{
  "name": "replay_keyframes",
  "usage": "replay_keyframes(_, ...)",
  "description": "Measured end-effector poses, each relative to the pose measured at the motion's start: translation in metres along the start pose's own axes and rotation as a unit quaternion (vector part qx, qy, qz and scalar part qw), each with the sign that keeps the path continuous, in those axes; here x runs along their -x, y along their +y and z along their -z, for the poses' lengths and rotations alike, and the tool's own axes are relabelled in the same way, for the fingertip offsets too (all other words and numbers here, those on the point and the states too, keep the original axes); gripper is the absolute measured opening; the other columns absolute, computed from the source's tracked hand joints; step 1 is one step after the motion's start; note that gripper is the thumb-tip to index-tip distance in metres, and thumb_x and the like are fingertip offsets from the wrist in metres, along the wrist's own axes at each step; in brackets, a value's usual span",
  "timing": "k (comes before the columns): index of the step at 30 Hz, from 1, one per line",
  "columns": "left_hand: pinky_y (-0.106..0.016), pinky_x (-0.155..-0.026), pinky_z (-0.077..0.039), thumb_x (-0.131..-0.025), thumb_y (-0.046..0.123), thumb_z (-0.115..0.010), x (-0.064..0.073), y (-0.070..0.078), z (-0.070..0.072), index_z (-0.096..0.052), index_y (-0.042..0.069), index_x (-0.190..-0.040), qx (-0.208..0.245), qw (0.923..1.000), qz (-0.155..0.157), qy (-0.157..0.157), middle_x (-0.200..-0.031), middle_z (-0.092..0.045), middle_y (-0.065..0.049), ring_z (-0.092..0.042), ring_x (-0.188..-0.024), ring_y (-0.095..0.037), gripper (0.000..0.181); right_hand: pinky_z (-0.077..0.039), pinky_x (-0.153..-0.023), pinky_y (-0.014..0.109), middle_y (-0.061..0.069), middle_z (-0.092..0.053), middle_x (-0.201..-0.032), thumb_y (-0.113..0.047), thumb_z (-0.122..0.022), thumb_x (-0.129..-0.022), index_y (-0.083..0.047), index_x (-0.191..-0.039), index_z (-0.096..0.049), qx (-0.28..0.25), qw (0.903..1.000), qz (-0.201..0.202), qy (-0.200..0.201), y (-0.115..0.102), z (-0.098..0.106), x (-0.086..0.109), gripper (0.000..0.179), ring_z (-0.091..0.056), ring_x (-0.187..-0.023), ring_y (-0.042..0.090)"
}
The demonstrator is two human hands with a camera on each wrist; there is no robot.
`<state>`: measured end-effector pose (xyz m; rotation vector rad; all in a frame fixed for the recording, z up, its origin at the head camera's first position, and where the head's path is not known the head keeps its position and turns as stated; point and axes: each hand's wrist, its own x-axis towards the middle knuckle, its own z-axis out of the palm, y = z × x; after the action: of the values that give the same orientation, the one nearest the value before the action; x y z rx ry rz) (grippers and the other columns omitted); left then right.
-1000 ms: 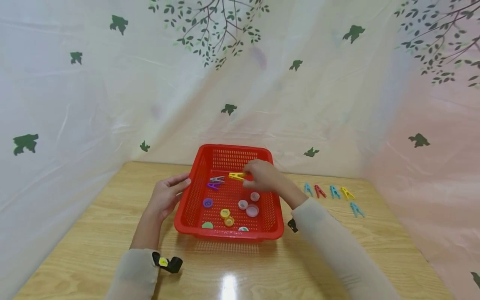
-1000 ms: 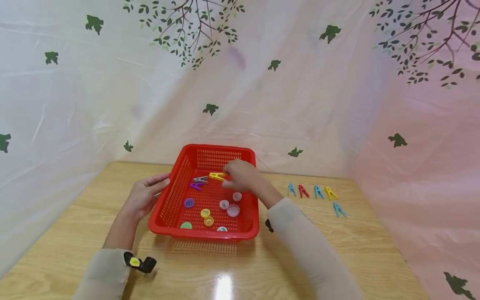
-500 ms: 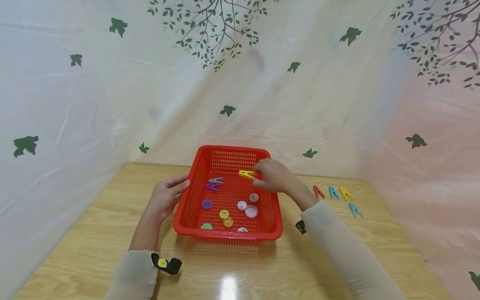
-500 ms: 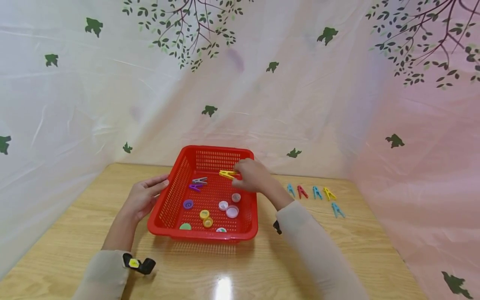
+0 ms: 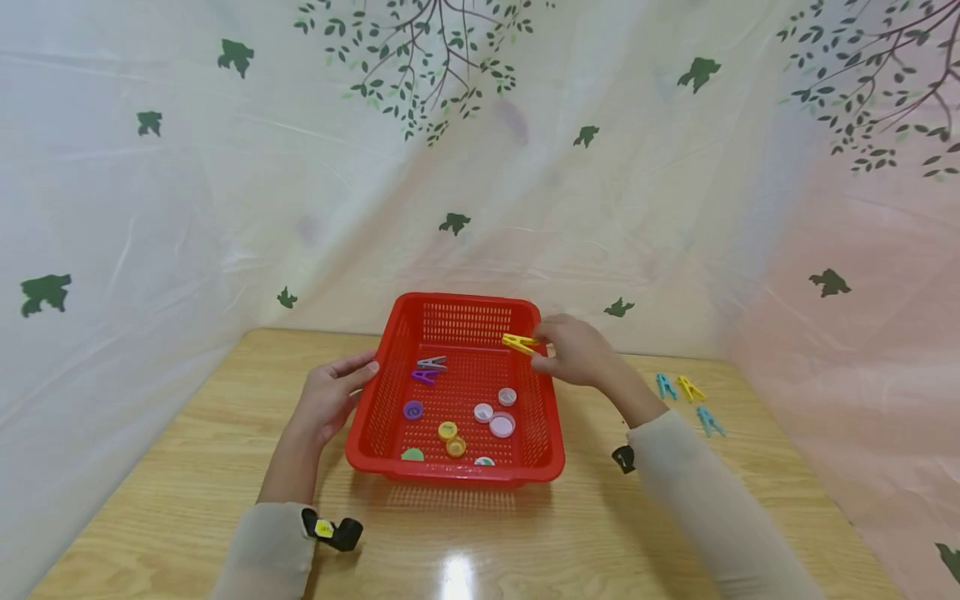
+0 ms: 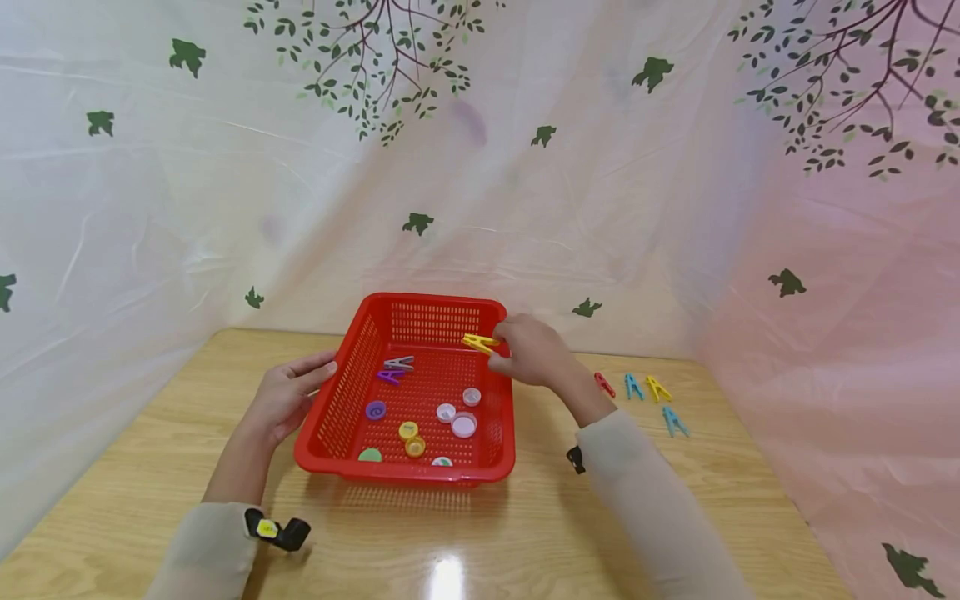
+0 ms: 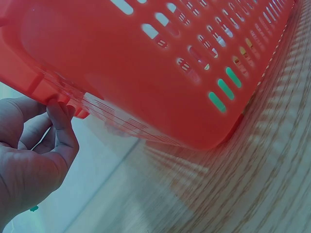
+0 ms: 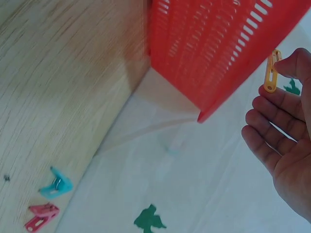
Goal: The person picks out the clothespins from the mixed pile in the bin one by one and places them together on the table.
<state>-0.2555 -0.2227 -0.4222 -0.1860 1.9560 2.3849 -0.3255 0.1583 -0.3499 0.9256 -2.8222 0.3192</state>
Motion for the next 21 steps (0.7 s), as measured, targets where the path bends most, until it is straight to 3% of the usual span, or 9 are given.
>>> replay_keyframes(8, -0.030, -0.090, -0.059, -0.096, 0.022, -0.074, 0.001, -0.001, 0.001, -0.054, 0.001, -0.146, 0.000, 1.0000, -0.002, -0.002, -0.124, -0.068, -0.003, -0.067, -0.106, -0.014, 0.057, -0.059, -0.082, 0.045, 0.007, -0.070, -0.101, -0.029, -0.069, -0.088, -0.005, -0.105, -0.073, 0.003, 0.9997, -0.010, 0.023, 0.020, 0.007, 0.019, 0.030, -0.063, -0.092, 0.026)
replay_keyframes(17, -0.031, -0.089, -0.060, -0.096, 0.019, -0.074, 0.000, -0.003, 0.001, -0.055, 0.000, -0.146, 0.006, 0.9999, -0.008, -0.002, -0.120, -0.069, -0.001, -0.067, -0.104, -0.014, 0.056, -0.055, -0.083, 0.049, 0.011, -0.069, -0.100, -0.021, -0.066, -0.090, 0.000, -0.106, -0.072, -0.004, 0.9992, 0.004, 0.040, 0.044, 0.013, 0.046, 0.027, -0.063, -0.091, 0.028)
replay_keyframes(21, -0.031, -0.089, -0.059, -0.096, 0.020, -0.074, 0.000, -0.003, 0.001, -0.055, 0.001, -0.145, 0.004, 1.0000, -0.007, 0.000, -0.122, -0.069, -0.002, -0.067, -0.104, -0.015, 0.056, -0.055, -0.088, 0.052, 0.015, -0.070, -0.107, -0.020, -0.067, -0.091, 0.003, -0.113, -0.071, -0.008, 0.9993, -0.013, 0.035, 0.053, 0.015, 0.056, 0.032, -0.065, -0.098, 0.032)
